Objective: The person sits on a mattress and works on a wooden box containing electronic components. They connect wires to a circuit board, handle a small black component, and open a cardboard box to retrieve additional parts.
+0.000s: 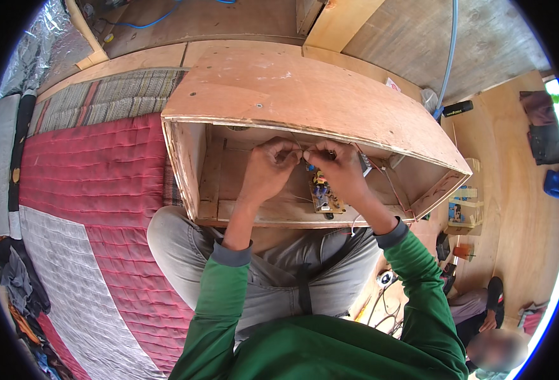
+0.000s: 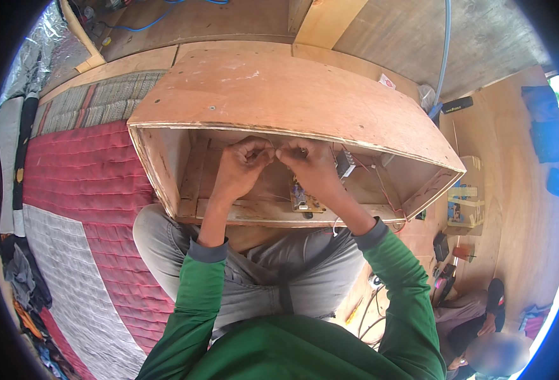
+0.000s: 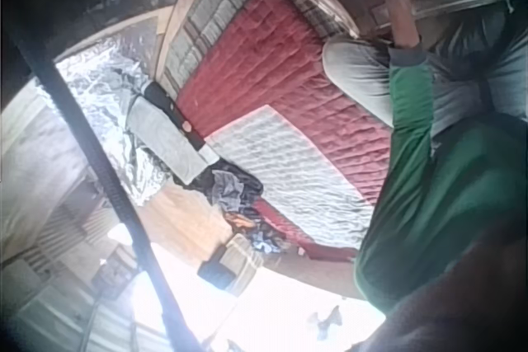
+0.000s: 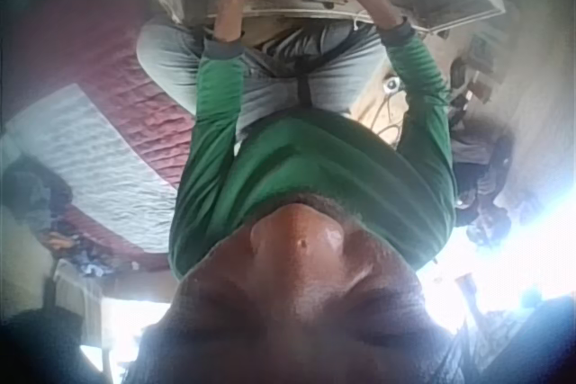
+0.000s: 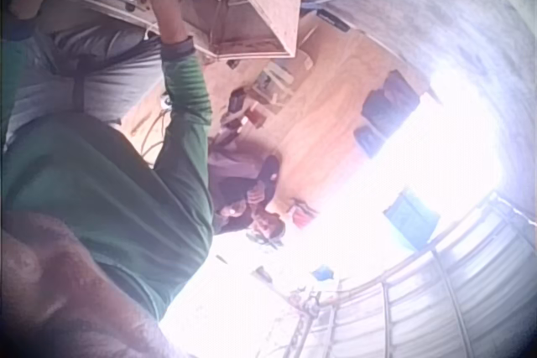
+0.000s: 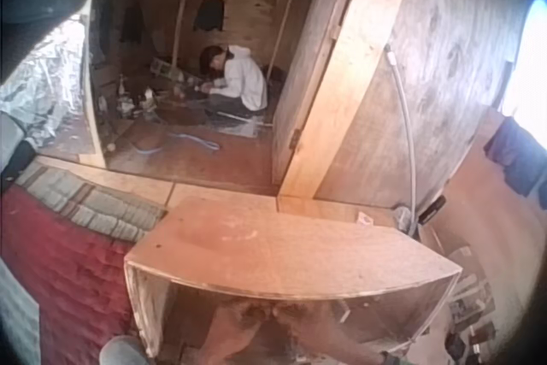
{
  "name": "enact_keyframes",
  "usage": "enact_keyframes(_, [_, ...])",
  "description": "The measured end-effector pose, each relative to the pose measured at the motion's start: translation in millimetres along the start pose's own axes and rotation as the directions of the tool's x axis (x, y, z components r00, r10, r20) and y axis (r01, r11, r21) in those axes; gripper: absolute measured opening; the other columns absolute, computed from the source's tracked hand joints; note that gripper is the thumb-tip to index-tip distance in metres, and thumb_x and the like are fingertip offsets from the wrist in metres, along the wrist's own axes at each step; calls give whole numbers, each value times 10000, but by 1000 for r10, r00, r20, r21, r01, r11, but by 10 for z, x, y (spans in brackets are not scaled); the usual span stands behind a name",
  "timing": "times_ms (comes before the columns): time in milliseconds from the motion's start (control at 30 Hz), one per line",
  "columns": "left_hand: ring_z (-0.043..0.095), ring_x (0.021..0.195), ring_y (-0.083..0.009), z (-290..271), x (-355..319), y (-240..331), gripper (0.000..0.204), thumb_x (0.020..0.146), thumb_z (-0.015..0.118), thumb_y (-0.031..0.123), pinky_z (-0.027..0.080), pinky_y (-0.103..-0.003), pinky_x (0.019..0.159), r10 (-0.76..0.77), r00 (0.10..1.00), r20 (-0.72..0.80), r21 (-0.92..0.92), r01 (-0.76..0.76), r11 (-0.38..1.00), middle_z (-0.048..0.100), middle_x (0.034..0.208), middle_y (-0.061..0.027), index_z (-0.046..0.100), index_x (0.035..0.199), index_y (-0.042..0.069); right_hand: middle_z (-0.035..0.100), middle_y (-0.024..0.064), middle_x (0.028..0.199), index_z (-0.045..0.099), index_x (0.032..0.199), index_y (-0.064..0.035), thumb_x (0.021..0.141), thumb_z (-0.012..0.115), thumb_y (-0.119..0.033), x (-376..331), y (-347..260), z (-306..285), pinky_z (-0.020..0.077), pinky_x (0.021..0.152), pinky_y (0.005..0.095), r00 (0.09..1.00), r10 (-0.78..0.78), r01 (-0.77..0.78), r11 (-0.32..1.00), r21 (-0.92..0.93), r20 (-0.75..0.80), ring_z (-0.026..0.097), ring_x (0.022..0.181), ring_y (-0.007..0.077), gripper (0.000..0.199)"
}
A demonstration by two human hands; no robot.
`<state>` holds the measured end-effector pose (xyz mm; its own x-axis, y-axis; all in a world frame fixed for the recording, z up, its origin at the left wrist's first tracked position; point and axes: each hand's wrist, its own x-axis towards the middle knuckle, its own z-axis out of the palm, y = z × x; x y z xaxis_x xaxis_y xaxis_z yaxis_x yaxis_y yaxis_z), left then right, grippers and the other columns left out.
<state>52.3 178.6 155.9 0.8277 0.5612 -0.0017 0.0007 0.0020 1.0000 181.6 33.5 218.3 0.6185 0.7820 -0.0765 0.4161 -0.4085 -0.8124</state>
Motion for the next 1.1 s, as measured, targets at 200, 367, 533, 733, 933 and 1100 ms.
enact_keyframes(200, [707,865,-96,-13,-16,46,159,1000,753,70,570,-272,782,-32,999,-13,-42,31,999,772,916,-65,757,1091,-60,738,29,893,729,1069,-6,955,814,-124,-4,5,-13,523,609,319,942,312,-332,829,450,120,624,681,113,185])
enact_keyframes(367, [706,855,-91,-21,-18,76,182,1002,764,90,570,-265,769,-95,995,-8,-138,93,986,779,927,-61,770,1110,-57,771,59,984,759,1025,-63,916,822,-76,-44,-3,43,571,697,374,809,-544,422,802,-423,-224,711,749,235,127])
enact_keyframes(533, [706,858,-88,-23,-6,49,191,999,775,93,572,-261,768,-104,995,11,-140,104,985,781,939,-56,776,1123,-52,758,70,952,764,1043,-89,892,827,-89,-61,-54,4,617,659,382,723,-682,533,650,-542,-107,751,795,269,164])
enact_keyframes(733, [701,867,-91,-9,-9,43,169,1008,756,75,574,-265,787,-86,996,7,-132,86,988,782,949,-52,778,1120,-49,754,65,977,755,1023,-58,903,814,-82,-13,41,70,559,688,343,837,-538,466,797,-384,-103,719,768,238,137])
enact_keyframes(933, [690,893,-81,-30,-31,91,166,963,706,-4,568,-269,826,12,1000,1,30,-12,999,778,925,-34,790,1104,-26,667,-13,849,694,1069,-23,997,771,-177,71,138,-30,482,578,292,854,375,-520,641,565,360,625,714,121,186])
enact_keyframes(1100, [751,914,-177,-34,-47,120,162,954,721,38,585,-317,823,22,1000,5,30,-22,999,778,1061,-121,784,1088,-28,607,59,794,655,1036,11,1040,711,-175,19,49,26,446,610,334,997,57,-61,996,71,45,546,714,148,194])
